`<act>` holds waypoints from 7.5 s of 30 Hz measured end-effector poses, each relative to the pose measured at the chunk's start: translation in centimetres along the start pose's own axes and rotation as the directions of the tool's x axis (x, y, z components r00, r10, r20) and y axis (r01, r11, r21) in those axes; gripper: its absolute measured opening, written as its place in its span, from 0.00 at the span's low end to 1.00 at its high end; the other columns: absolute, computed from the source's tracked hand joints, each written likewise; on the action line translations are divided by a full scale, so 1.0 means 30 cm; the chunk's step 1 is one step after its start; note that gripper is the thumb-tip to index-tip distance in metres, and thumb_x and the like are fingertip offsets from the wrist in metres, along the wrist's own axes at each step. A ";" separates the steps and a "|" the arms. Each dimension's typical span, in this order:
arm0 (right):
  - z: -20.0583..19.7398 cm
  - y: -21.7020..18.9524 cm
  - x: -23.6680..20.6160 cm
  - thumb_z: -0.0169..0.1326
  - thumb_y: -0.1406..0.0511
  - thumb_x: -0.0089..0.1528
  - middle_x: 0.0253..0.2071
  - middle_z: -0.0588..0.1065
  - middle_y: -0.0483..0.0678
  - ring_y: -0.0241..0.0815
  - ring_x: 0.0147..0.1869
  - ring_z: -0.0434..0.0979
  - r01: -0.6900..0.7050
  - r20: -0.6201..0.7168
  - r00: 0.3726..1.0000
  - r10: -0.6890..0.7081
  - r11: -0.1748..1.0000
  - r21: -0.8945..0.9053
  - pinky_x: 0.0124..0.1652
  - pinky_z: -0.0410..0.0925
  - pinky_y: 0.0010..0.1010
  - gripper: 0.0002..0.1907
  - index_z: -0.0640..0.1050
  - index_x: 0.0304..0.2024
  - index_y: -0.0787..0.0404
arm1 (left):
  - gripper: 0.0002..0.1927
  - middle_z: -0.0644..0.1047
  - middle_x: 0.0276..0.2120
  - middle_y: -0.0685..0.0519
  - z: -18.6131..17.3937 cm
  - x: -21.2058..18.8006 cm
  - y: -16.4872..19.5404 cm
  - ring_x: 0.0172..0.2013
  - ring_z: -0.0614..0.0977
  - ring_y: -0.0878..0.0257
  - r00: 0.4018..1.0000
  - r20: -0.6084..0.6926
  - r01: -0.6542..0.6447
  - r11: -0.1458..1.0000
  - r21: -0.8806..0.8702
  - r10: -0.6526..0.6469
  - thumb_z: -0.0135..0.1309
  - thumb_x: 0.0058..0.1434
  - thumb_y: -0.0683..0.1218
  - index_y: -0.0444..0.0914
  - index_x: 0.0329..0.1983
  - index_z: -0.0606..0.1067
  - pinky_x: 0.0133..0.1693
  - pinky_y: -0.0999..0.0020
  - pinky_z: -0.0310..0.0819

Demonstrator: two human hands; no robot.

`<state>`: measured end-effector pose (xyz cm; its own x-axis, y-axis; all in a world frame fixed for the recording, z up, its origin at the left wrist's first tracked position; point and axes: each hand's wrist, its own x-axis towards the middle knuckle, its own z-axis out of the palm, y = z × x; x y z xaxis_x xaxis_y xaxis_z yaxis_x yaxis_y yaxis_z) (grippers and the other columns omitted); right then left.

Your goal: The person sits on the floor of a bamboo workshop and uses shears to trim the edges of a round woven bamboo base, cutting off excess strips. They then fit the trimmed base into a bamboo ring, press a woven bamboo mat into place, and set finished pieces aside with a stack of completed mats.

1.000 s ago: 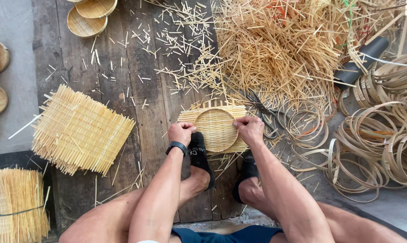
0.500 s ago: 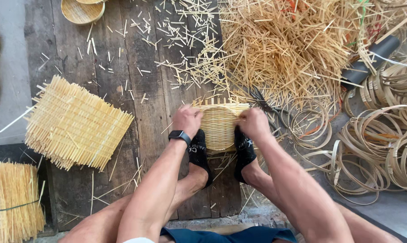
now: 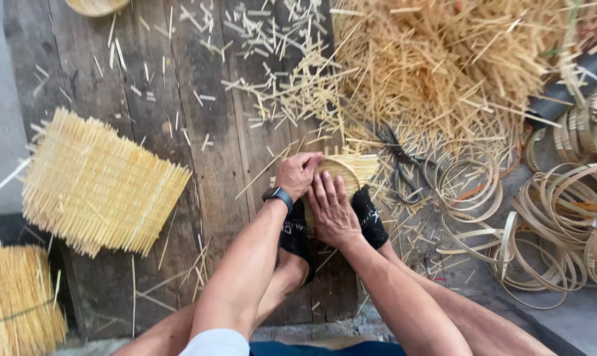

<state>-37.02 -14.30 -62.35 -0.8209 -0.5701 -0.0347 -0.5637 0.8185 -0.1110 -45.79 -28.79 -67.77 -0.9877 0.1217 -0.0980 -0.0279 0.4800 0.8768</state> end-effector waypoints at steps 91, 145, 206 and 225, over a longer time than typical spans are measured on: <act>0.004 0.522 -0.161 0.55 0.52 0.57 0.50 0.73 0.60 0.55 0.53 0.75 -0.531 0.277 0.825 0.493 0.844 0.076 0.50 0.70 0.45 0.26 0.75 0.46 0.66 | 0.44 0.60 0.67 0.37 0.094 -0.169 0.273 0.63 0.64 0.37 0.994 -0.072 -0.051 0.928 0.369 0.084 0.68 0.39 0.48 0.47 0.65 0.71 0.63 0.45 0.61; 0.042 0.621 -0.248 0.57 0.52 0.57 0.41 0.73 0.61 0.55 0.46 0.74 -0.451 0.284 0.870 0.402 0.883 0.131 0.46 0.70 0.45 0.27 0.73 0.44 0.71 | 0.54 0.60 0.62 0.37 0.172 -0.213 0.290 0.63 0.64 0.39 0.997 -0.076 0.028 0.902 0.432 0.005 0.69 0.38 0.52 0.55 0.72 0.60 0.63 0.46 0.60; 0.054 0.652 -0.158 0.50 0.53 0.64 0.42 0.76 0.59 0.53 0.47 0.79 -0.492 0.433 0.813 0.389 0.857 0.152 0.49 0.73 0.44 0.21 0.74 0.46 0.65 | 0.55 0.57 0.65 0.39 0.089 -0.198 0.325 0.65 0.63 0.38 0.981 -0.139 0.156 0.972 0.174 -0.133 0.71 0.37 0.49 0.45 0.71 0.59 0.64 0.50 0.60; 0.104 0.661 -0.129 0.54 0.49 0.54 0.38 0.77 0.57 0.52 0.41 0.79 -0.376 0.270 0.898 0.348 0.925 0.059 0.41 0.73 0.43 0.28 0.76 0.43 0.65 | 0.48 0.68 0.67 0.47 0.071 -0.120 0.260 0.64 0.71 0.48 0.992 0.114 0.026 0.982 0.187 -0.048 0.63 0.42 0.44 0.44 0.71 0.63 0.67 0.57 0.62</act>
<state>-44.74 3.91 -67.51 -0.9081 -0.2466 -0.3383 -0.2076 0.9670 -0.1478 -42.13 -23.62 -61.57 -0.9614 0.1965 -0.1925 -0.0240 0.6373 0.7702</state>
